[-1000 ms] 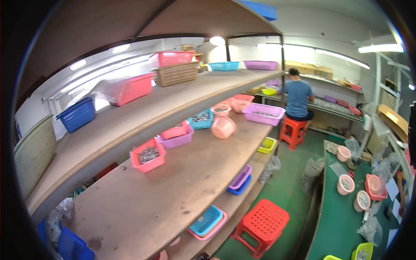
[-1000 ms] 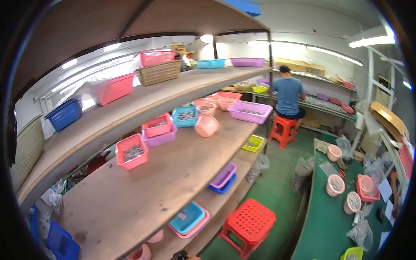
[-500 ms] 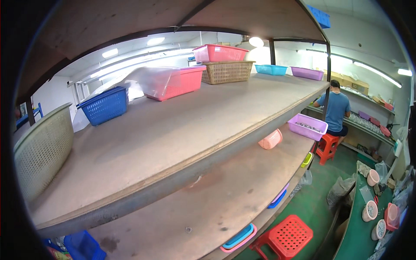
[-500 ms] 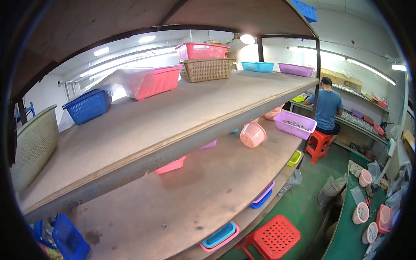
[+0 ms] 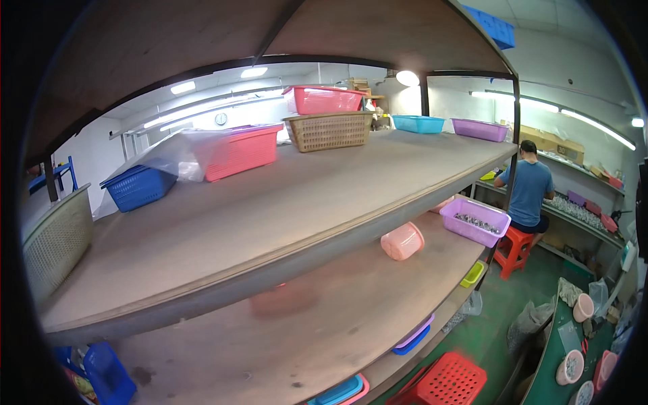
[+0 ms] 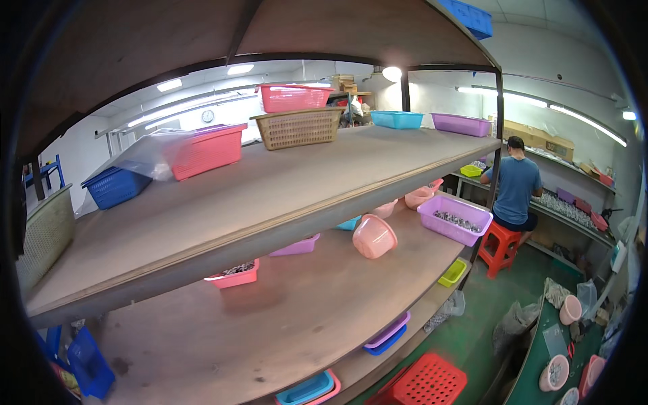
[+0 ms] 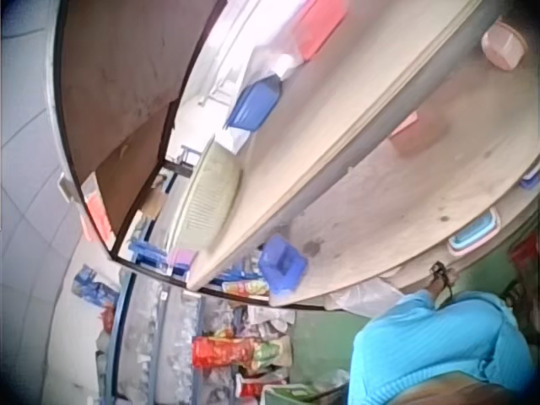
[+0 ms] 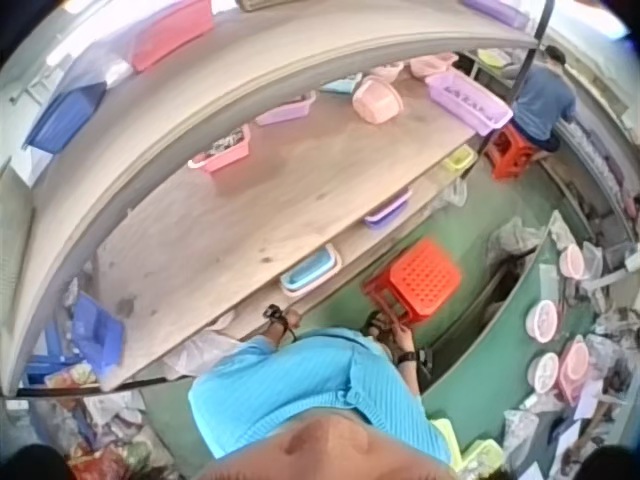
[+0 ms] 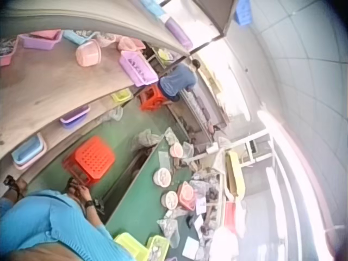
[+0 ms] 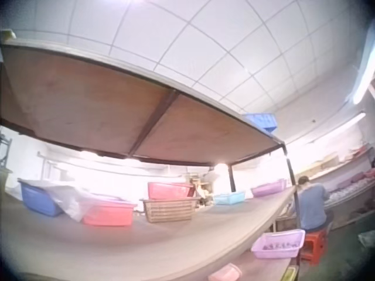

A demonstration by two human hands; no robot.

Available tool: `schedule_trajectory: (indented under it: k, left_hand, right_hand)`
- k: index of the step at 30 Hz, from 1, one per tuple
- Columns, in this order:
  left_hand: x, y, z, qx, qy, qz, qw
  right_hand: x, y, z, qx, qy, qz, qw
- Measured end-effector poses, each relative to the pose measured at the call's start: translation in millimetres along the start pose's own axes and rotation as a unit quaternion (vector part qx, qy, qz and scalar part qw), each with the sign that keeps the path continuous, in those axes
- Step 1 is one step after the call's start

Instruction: Sorting small star-shaped metal components into various plastic bowls and trays.

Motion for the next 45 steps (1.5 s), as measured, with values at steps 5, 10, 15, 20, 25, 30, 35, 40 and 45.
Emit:
schedule_trajectory:
  k: [5,10,15,20,25,30,35,40,45]
  left_hand:
    - [16.9,45.8,20.2,0.001,0.025,-0.005,1.000]
    - [15.4,90.5,43.2,0.028,0.068,0.013,0.997]
    - [-110.2,239.5,-7.9,-0.103,-0.094,0.208,0.968]
    - [-237.4,325.0,-176.4,-0.230,0.025,0.244,0.942]
    - [-158.7,257.0,-416.0,-0.509,0.254,0.354,0.742]
    - [-64.3,242.6,-554.7,-0.675,0.213,0.275,0.650]
    - [-27.4,284.1,-608.2,-0.685,0.215,0.256,0.647]
    - [-2.0,316.7,-624.2,-0.693,0.199,0.261,0.642]
    - [-17.5,327.5,-623.3,-0.693,0.191,0.290,0.632]
  right_hand:
    - [25.1,155.0,-119.3,-0.062,0.011,0.200,0.978]
    - [45.3,199.3,-177.0,-0.043,0.039,0.257,0.965]
    - [77.1,219.7,-191.3,-0.008,0.050,0.270,0.962]
    - [92.9,232.5,-182.0,0.018,0.061,0.282,0.957]
    - [101.3,251.4,-157.6,0.055,0.079,0.298,0.950]
    - [95.3,312.4,-149.7,0.116,0.136,0.299,0.937]
    - [113.7,248.5,-132.8,0.079,0.140,0.315,0.935]
    - [119.2,218.9,-123.6,0.078,0.161,0.312,0.933]
    - [118.4,211.4,-118.0,0.080,0.174,0.313,0.930]
Point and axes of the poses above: each hand's wrist, its own x-axis towards the middle knuckle, its own z-axis out of the palm, y = z × x, the point moved 6 cm from there along x, towards the middle knuckle, and after that the axes turned 14 degrees about -z, right-handed, at the moved point
